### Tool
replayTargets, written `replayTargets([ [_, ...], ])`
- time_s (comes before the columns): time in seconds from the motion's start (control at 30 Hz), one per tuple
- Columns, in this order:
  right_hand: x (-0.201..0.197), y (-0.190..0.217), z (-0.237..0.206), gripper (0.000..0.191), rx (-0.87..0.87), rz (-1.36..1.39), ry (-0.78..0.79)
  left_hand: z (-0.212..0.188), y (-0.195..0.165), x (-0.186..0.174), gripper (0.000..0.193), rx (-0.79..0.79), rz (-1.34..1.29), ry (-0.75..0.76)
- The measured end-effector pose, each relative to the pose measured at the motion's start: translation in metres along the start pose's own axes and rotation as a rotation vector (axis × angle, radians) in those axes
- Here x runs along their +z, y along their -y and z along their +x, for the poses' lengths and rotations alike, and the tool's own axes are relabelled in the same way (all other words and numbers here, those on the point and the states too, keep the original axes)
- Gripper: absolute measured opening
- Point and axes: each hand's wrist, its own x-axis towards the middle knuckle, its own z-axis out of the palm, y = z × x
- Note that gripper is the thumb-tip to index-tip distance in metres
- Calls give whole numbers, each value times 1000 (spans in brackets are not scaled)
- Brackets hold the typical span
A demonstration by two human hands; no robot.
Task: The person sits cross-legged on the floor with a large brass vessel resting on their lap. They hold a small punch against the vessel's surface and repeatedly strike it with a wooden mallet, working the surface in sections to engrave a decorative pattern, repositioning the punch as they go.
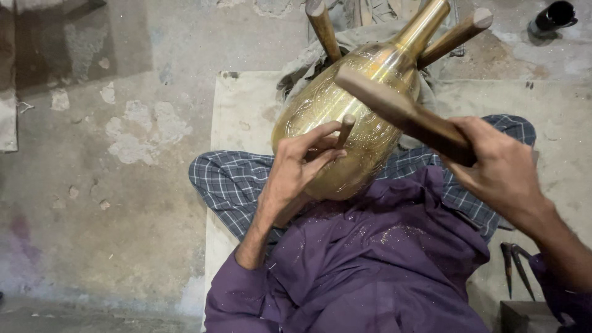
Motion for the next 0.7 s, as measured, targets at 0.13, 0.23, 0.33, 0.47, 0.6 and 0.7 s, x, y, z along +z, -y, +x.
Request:
replayTargets([
  [0.13,11,-4,0,61,-15,-162,103,1,-6,-3,49,-17,-1,29],
  [0.23,15,-6,-1,55,-60,-55,-54,5,-9,-4,50,0,34,44],
  [0.33,12,-7,-5,45,-35,408,-142,2,-13,-5,50,3,28,58],
  [0.47,-1,-10,-7,38,-27,-110,-15,4,-21,-8,47,-27,19,113],
  [0.6,0,-5,-9,49,-65,244,-204,11,-28,-9,50,-18,123,131],
  [0.7,4,-2,-12,43,-87,230,-166,15,-31,-7,49,-50,161,183],
])
